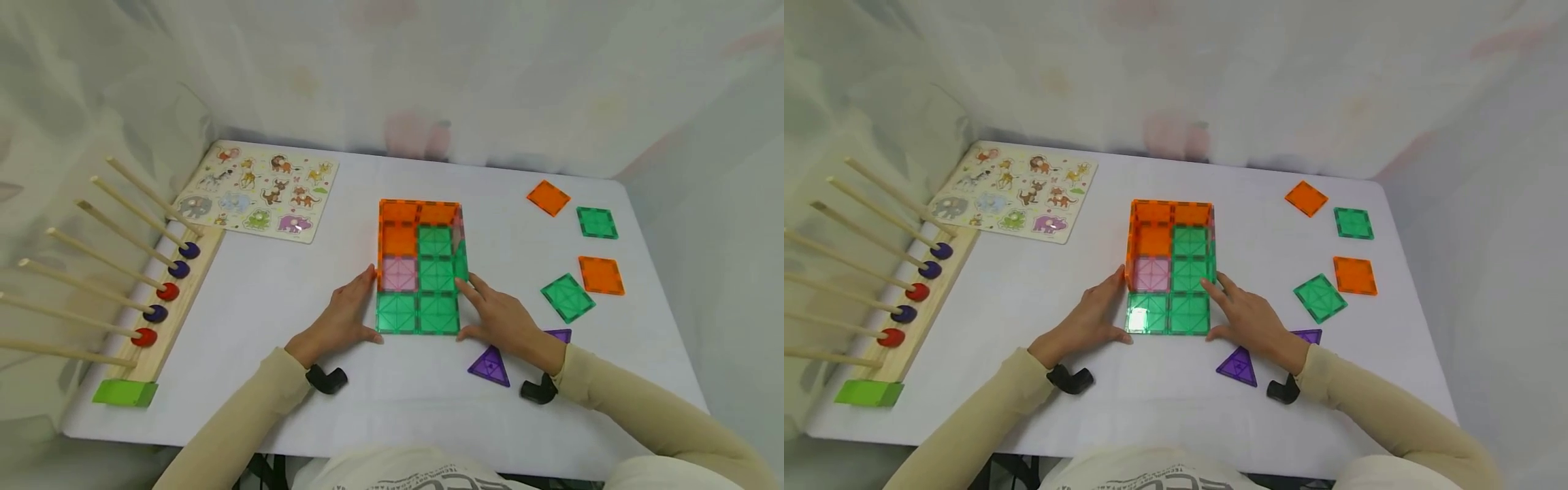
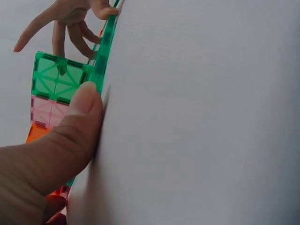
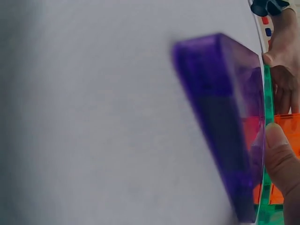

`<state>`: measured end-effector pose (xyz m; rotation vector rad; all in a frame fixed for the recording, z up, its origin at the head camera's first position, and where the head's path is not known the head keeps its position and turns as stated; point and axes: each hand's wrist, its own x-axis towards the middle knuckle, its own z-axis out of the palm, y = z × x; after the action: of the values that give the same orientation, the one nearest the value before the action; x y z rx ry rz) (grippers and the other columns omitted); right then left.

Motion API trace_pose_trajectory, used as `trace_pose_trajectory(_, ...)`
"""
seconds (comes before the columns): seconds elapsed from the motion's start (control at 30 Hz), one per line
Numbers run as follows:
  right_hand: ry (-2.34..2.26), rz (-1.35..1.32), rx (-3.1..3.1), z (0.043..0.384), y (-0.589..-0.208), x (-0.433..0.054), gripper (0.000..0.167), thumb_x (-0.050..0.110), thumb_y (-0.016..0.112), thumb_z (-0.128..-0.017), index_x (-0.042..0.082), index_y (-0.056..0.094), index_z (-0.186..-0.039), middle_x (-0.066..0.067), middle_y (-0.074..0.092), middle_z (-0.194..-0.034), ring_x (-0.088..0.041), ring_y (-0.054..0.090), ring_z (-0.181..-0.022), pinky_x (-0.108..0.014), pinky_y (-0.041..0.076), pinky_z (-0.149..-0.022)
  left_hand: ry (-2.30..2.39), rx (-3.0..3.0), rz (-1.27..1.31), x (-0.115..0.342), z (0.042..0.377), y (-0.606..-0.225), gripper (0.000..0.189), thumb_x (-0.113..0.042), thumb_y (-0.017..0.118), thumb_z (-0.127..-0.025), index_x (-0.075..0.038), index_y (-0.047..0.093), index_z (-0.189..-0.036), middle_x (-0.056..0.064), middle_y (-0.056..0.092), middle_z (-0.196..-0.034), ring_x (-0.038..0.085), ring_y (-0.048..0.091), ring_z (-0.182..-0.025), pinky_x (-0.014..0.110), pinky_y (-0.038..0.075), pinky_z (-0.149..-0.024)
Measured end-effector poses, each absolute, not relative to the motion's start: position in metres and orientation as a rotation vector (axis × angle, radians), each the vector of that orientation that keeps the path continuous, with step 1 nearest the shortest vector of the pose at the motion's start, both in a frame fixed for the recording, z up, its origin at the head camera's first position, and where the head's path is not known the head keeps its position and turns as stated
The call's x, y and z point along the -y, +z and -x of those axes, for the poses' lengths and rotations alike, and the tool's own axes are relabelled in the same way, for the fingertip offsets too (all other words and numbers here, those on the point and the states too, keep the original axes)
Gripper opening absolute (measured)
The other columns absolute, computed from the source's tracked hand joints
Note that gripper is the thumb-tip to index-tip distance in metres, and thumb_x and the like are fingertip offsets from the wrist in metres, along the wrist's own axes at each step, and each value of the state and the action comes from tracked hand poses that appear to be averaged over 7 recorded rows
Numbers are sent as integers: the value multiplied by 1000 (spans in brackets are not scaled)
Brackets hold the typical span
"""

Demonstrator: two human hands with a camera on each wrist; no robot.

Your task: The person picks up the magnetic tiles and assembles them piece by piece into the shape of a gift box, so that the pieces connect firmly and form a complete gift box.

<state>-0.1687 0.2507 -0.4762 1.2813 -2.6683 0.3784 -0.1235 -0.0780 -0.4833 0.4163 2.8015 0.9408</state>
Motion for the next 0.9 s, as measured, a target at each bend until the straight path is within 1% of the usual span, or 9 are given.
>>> trace_pose_trajectory(0.13, 403, -1294, 2657, 172, -478, -253, 107, 46, 83, -66, 10, 26, -148, -26, 46, -140, -29, 67, -78, -38, 57, -65, 959, -2794, -399, 77, 127, -483, 135, -42, 90, -58, -12, 2, -156, 10, 29, -157, 28, 28, -144, 52, 23, -115)
trace_pose_trajectory(0.2, 428, -1311, 2642, 173, -478, -254, 105, 44, 83, -67, 8, 26, -148, -27, 47, -139, -31, 67, -81, -40, 57, -69, 963, -2794, -390, 77, 128, -484, 135, -43, 89, -58, -14, 2, -156, 9, 32, -155, 29, 29, -143, 52, 22, -115)
trace_pose_trajectory(0.33, 474, -1343, 2654, 176, -478, -255, 100, 42, 80, -72, 4, 27, -148, -27, 48, -139, -35, 66, -98, -44, 56, -81, 964, -2810, -394, 79, 131, -485, 134, -45, 89, -58, -13, 2, -156, 9, 37, -153, 30, 31, -141, 52, 23, -114)
trace_pose_trajectory(0.47, 532, -1374, 2684, 181, -477, -256, 94, 39, 76, -78, 2, 26, -149, -26, 47, -141, -37, 59, -116, -47, 51, -94, 1000, -2828, -412, 83, 133, -484, 131, -46, 88, -59, -11, 6, -155, 10, 42, -150, 31, 33, -140, 53, 24, -113)
trace_pose_trajectory(0.57, 602, -1403, 2700, 184, -474, -258, 88, 34, 72, -84, 4, 24, -151, -24, 46, -143, -36, 55, -122, -49, 47, -98, 1062, -2817, -406, 85, 135, -484, 124, -43, 86, -63, -11, 11, -155, 9, 45, -148, 32, 34, -139, 55, 25, -113)
trace_pose_trajectory(0.67, 712, -1412, 2727, 187, -471, -261, 84, 29, 66, -90, 9, 16, -154, -21, 53, -138, -33, 59, -118, -48, 49, -96, 1159, -2781, -369, 85, 135, -482, 113, -37, 84, -69, -12, 16, -155, 10, 47, -146, 33, 35, -138, 57, 24, -113)
trace_pose_trajectory(0.73, 820, -1403, 2748, 191, -470, -264, 84, 25, 63, -93, 12, 9, -155, -19, 57, -134, -30, 63, -111, -47, 52, -91, 1229, -2749, -336, 83, 134, -481, 105, -32, 81, -74, -11, 18, -154, 12, 48, -145, 34, 35, -138, 57, 24, -114)
trace_pose_trajectory(0.83, 1006, -1364, 2770, 197, -469, -266, 86, 18, 61, -95, 16, -1, -155, -17, 60, -130, -25, 67, -102, -45, 54, -86, 1312, -2716, -279, 80, 134, -479, 94, -28, 76, -81, -10, 19, -154, 13, 49, -143, 34, 36, -138, 54, 23, -116)
trace_pose_trajectory(0.9, 1141, -1327, 2783, 201, -466, -266, 86, 15, 60, -95, 16, -3, -155, -19, 60, -129, -26, 69, -98, -46, 55, -85, 1346, -2716, -252, 78, 136, -478, 88, -28, 72, -85, -7, 21, -153, 15, 52, -139, 34, 38, -136, 51, 24, -116)
